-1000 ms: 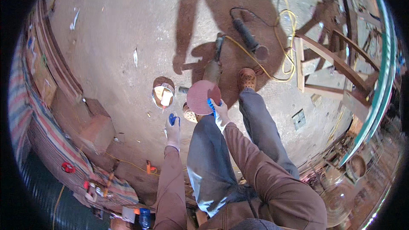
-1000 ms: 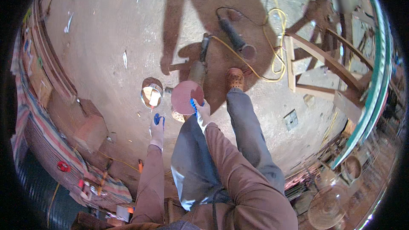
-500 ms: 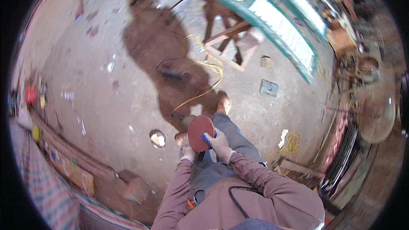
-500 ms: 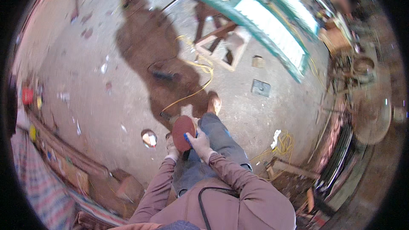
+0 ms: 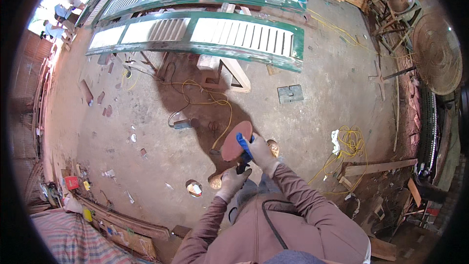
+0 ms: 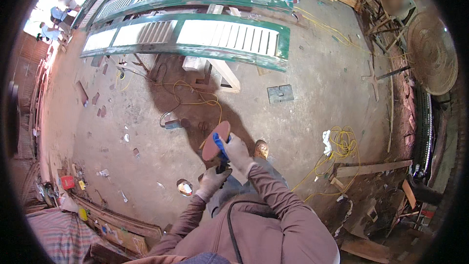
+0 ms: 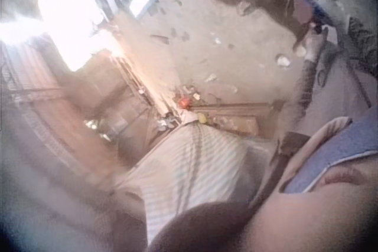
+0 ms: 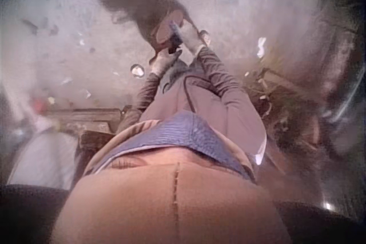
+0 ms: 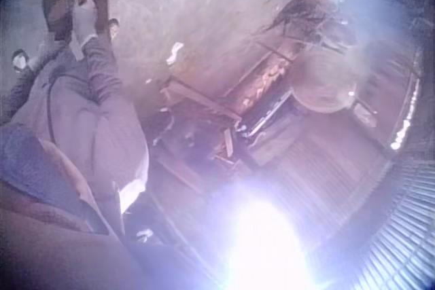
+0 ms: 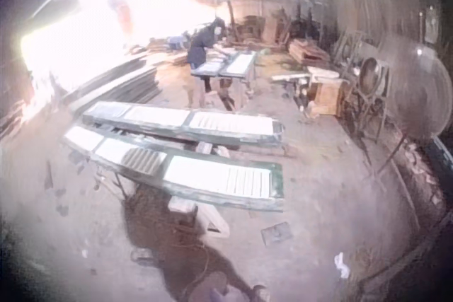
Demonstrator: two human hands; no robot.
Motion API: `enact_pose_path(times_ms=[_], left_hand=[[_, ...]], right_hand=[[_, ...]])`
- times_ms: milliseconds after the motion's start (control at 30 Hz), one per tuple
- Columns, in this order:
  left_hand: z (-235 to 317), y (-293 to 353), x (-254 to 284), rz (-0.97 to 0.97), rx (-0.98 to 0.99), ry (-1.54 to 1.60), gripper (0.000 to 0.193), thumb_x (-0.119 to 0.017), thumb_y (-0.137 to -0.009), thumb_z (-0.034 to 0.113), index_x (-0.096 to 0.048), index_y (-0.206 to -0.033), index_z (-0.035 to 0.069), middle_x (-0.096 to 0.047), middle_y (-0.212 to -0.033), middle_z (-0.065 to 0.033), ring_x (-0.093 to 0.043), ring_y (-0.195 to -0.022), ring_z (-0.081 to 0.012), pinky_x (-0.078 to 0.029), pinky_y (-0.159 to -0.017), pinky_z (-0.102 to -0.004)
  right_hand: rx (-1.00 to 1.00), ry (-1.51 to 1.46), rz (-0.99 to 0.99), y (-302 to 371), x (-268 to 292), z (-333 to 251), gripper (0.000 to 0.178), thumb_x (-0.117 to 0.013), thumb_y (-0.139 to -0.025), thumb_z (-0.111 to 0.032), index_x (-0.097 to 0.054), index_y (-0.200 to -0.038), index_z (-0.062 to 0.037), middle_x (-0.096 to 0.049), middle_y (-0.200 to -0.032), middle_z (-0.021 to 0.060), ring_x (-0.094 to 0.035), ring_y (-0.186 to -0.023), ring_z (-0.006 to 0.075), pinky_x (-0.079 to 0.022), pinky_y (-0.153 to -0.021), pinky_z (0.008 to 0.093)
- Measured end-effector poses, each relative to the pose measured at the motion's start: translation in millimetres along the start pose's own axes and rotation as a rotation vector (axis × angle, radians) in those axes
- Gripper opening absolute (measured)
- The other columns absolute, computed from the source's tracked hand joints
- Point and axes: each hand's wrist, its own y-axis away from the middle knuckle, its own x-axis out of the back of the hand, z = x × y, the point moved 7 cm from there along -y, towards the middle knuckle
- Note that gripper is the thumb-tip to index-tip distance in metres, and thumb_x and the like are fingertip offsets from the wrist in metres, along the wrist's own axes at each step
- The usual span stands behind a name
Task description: The person applies glue from a white bottle with a red tip to the edges of a green slatted wooden frame. They repeatedly squeeze glue along the frame's edges and slats, then set the bottle down and pick it up again to continue.
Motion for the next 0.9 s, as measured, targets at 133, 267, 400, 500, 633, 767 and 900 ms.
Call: enact_pose_path(times_ms=[133,267,400,500,633,767,900], left_hand=[[93,23,-2,-0.218,0.044,0.192,0.045,-0.078,-0.090,0.045,-0.074,-0.098,0.001,-0.069,-0.078,-0.0027,-0.063,-0.064,-0.0120,-0.049,-0.055,-0.0297],[192,65,2,-0.321,-0.001,0.398,0.037,-0.076,-0.093,0.043,-0.073,-0.097,0.006,-0.062,-0.078,0.0050,-0.054,-0.063,-0.0036,-0.042,-0.053,-0.0222],[212,70,19,-0.392,0.041,0.478,0.034,-0.076,-0.093,0.035,-0.072,-0.111,0.006,-0.061,-0.082,0.0044,-0.055,-0.065,-0.0040,-0.043,-0.056,-0.0212],[252,88,61,-0.385,0.013,0.641,0.034,-0.080,-0.091,0.034,-0.067,-0.105,0.006,-0.058,-0.077,0.0042,-0.052,-0.061,-0.0038,-0.042,-0.054,-0.0219],[192,67,142,-0.265,0.050,0.469,0.038,-0.082,-0.089,0.036,-0.066,-0.106,0.006,-0.059,-0.078,0.0036,-0.052,-0.060,-0.0052,-0.042,-0.053,-0.0231],[151,51,215,-0.259,0.078,0.354,0.037,-0.082,-0.088,0.037,-0.064,-0.100,0.007,-0.060,-0.078,0.0021,-0.054,-0.059,-0.0067,-0.043,-0.051,-0.0240],[111,19,275,-0.117,-0.039,0.223,0.032,-0.080,-0.090,0.036,-0.066,-0.092,0.007,-0.060,-0.072,0.0016,-0.057,-0.055,-0.0076,-0.041,-0.045,-0.0255]], right_hand=[[0.069,-0.615,-0.397,14,77,-52,0.051,-0.053,-0.108,-0.053,-0.064,-0.128,-0.0070,-0.073,-0.109,0.0098,-0.073,-0.087,0.0225,-0.058,-0.074,0.0356],[0.329,-0.382,0.004,-9,201,-34,0.054,-0.050,-0.110,-0.048,-0.059,-0.142,-0.0049,-0.070,-0.125,0.0114,-0.067,-0.103,0.0157,-0.056,-0.088,0.0331],[-0.127,-0.042,-0.250,-41,197,91,0.081,-0.034,-0.108,-0.069,-0.061,-0.145,-0.0020,-0.063,-0.142,0.0125,-0.055,-0.130,0.0235,-0.037,-0.117,0.0387],[-0.230,-0.024,-0.528,-10,176,63,0.077,-0.038,-0.107,-0.068,-0.062,-0.140,-0.0024,-0.067,-0.129,0.0124,-0.059,-0.115,0.0211,-0.043,-0.104,0.0364],[-0.233,-0.150,-0.779,1,143,37,0.059,-0.052,-0.106,-0.057,-0.066,-0.128,-0.0037,-0.073,-0.108,0.0093,-0.064,-0.085,0.0169,-0.054,-0.080,0.0328],[-0.109,0.197,-0.719,33,93,-83,0.055,-0.081,-0.090,-0.032,-0.064,-0.133,-0.0034,-0.075,-0.110,0.0099,-0.068,-0.089,0.0195,-0.055,-0.084,0.0340],[0.191,0.493,-0.509,13,27,-129,0.079,-0.086,-0.083,-0.039,-0.056,-0.148,-0.0072,-0.074,-0.123,0.0195,-0.071,-0.115,0.0337,-0.052,-0.103,0.0425]])
